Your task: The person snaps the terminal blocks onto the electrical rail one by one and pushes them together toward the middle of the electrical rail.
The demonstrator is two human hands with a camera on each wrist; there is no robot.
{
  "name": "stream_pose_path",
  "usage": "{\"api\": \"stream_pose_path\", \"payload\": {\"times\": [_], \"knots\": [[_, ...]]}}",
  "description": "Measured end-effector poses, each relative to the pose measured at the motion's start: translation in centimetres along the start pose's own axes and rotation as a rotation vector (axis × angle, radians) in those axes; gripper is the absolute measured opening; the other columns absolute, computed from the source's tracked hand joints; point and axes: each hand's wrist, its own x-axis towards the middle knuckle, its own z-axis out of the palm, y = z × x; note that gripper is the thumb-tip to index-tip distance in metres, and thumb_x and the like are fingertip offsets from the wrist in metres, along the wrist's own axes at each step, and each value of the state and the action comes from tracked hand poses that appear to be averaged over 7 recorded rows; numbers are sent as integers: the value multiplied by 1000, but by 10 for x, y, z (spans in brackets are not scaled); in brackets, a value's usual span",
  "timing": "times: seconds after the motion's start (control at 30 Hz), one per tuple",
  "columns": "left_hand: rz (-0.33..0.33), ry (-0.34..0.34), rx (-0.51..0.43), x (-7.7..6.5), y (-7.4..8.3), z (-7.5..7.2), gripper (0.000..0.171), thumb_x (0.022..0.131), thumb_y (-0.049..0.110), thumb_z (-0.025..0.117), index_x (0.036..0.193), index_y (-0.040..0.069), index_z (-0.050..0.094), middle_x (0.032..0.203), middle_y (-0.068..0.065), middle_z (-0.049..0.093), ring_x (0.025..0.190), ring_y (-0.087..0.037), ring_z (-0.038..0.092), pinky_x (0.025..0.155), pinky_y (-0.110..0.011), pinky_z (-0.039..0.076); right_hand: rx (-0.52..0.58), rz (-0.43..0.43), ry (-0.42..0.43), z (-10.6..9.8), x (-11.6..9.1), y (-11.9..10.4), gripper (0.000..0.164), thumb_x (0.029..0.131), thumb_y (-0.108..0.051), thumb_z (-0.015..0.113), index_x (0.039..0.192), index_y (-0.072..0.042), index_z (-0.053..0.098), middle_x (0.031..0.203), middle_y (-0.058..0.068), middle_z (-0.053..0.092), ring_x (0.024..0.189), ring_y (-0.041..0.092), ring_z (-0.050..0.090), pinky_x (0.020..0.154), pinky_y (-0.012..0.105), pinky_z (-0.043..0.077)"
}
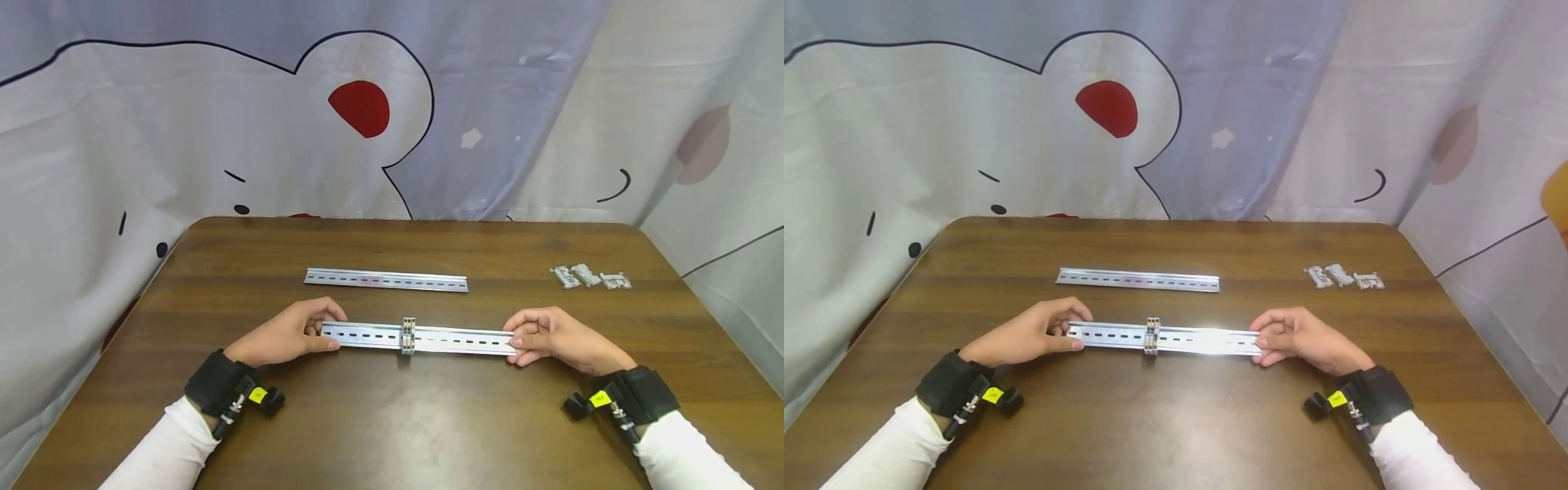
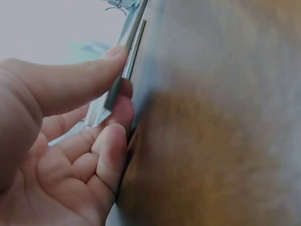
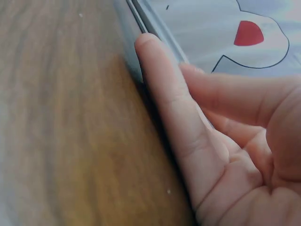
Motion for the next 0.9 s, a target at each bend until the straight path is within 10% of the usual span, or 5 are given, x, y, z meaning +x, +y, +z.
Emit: {"api": "stream_pose_path", "payload": {"times": [0.17,0.63,0.9], "knots": [[-59,39,-202,6,-14,-7,46,81,10,79,123,17,61,80,-3,53,61,-8,45,55,-19,41,120,-38,61,-4,8,-1,28,95,9,55,122,5,59,97,8,75,91,26,75,81,37,59],[-99,311,-314,47,-11,-26,55,82,3,78,134,3,60,123,-24,66,87,-3,63,68,-13,51,383,-252,221,-23,52,-10,44,92,20,51,131,2,58,105,9,68,95,20,73,87,28,57],[-171,415,-146,64,-14,-40,55,85,7,75,138,6,57,118,-21,68,91,-13,64,64,-13,50,396,-253,338,-25,79,-16,60,91,18,55,146,14,32,104,9,70,95,18,72,86,27,57]]}}
